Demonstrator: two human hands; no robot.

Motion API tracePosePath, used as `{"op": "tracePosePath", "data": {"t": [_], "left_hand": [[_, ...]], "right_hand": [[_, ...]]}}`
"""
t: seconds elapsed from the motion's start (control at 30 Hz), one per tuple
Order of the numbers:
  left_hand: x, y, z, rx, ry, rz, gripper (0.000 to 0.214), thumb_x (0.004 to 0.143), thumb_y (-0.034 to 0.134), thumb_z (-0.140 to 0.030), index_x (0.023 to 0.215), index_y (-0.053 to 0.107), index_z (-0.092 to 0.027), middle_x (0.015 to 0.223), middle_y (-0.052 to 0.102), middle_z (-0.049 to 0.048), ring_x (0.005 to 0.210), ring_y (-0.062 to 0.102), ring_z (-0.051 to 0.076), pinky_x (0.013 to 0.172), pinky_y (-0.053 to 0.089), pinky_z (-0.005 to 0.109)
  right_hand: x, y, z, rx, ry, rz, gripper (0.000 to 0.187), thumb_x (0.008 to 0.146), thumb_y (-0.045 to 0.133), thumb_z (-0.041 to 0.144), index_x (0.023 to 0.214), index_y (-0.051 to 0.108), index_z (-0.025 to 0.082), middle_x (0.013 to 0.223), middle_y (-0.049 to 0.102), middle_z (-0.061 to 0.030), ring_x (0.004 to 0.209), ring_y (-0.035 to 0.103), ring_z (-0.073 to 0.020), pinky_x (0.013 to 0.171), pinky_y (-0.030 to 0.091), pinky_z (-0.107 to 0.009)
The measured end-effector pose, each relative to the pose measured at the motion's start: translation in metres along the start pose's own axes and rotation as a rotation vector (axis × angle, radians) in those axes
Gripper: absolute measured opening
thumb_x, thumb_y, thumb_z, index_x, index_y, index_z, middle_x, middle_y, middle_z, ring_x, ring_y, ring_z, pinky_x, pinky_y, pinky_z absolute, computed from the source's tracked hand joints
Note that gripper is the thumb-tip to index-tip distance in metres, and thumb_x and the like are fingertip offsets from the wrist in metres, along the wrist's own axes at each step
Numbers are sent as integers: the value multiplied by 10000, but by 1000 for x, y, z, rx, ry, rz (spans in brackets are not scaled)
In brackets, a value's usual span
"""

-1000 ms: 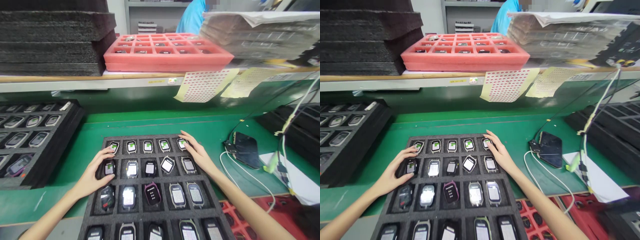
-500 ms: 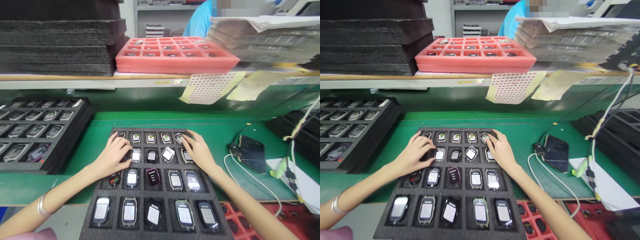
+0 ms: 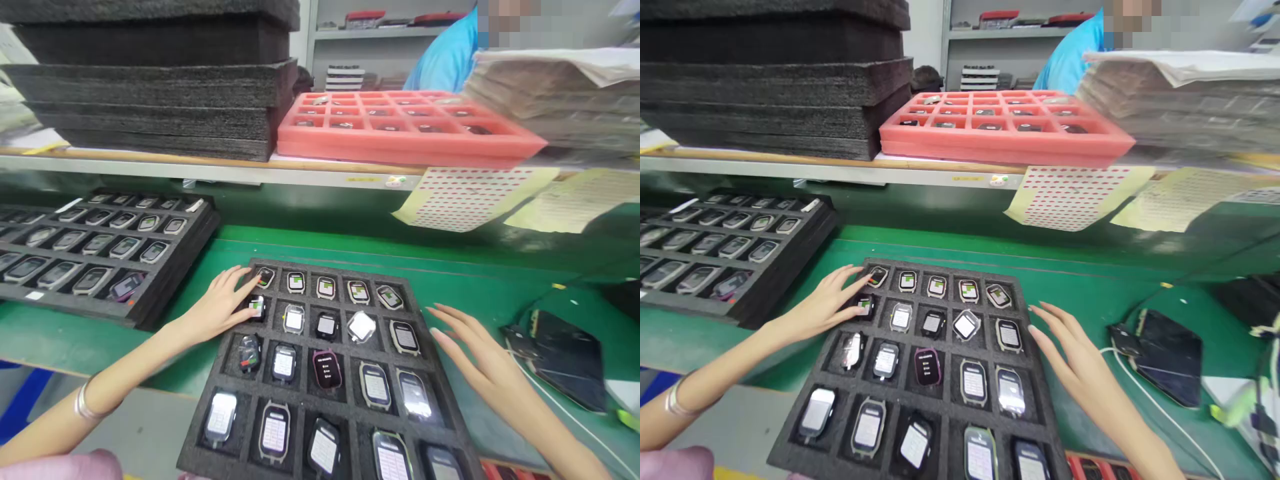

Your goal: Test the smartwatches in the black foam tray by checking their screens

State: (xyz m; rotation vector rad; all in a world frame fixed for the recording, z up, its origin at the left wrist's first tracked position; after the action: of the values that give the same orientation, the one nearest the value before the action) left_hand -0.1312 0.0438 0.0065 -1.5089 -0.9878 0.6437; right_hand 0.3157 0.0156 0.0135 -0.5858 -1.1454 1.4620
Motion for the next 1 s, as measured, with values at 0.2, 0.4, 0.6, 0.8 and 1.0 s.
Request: {"op": "tracePosePath", "data": {"t": [0.2, 0.4, 0.6, 0.8, 1.0], "left_hand": [[2, 9, -7, 79, -20, 47, 579, 919, 401, -530, 1430, 371, -259, 1481, 345, 165, 1380, 259, 396, 1060, 282, 629], [5, -1, -9, 52, -24, 6, 555, 925, 409, -504, 1390, 424, -202, 1444, 361, 195, 1372, 265, 384, 1066, 280, 608], [8, -12, -26, -39, 22, -92, 324, 910, 482, -338, 1173, 556, -165, 1205, 511, 151, 1142, 470, 303, 966, 399, 497], [27, -6, -70, -18, 215, 24, 289, 853, 543, -262, 1114, 568, -139, 1100, 549, 133, 1034, 492, 286, 901, 414, 445], [43, 0, -91, 89, 224, 200, 234, 840, 528, -203, 1043, 602, -112, 1065, 580, 155, 998, 518, 308, 879, 431, 454]], "right_hand": [[-5, -4, -1, 3, -25, -7, 377, 963, 389, 437, 1281, 470, 252, 1301, 510, -108, 1202, 507, -318, 1019, 417, -552], [-11, -11, 21, -49, -152, -2, 325, 963, 413, 383, 1258, 495, 273, 1341, 467, -110, 1220, 490, -324, 1000, 429, -562], [-11, -3, 23, -77, -306, 135, 272, 935, 490, 351, 1179, 566, 256, 1427, 386, -112, 1316, 379, -346, 1031, 386, -585], [1, -2, 30, -134, -273, 283, 357, 917, 487, 345, 1245, 552, 219, 1375, 461, -139, 1264, 460, -320, 1015, 435, -514], [11, -11, 37, -113, -220, 327, 349, 890, 500, 199, 1230, 562, 150, 1369, 437, -174, 1272, 446, -309, 1041, 412, -458]]}}
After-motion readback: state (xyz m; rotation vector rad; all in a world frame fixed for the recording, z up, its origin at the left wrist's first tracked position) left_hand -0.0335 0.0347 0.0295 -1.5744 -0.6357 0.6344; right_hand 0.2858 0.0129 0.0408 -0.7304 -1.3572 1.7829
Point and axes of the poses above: each hand's wrist, its own x-axis towards the middle knuckle, its own y-axis out of the palm, z = x × y, the point moved 2 cm from there along x, towards the middle knuckle
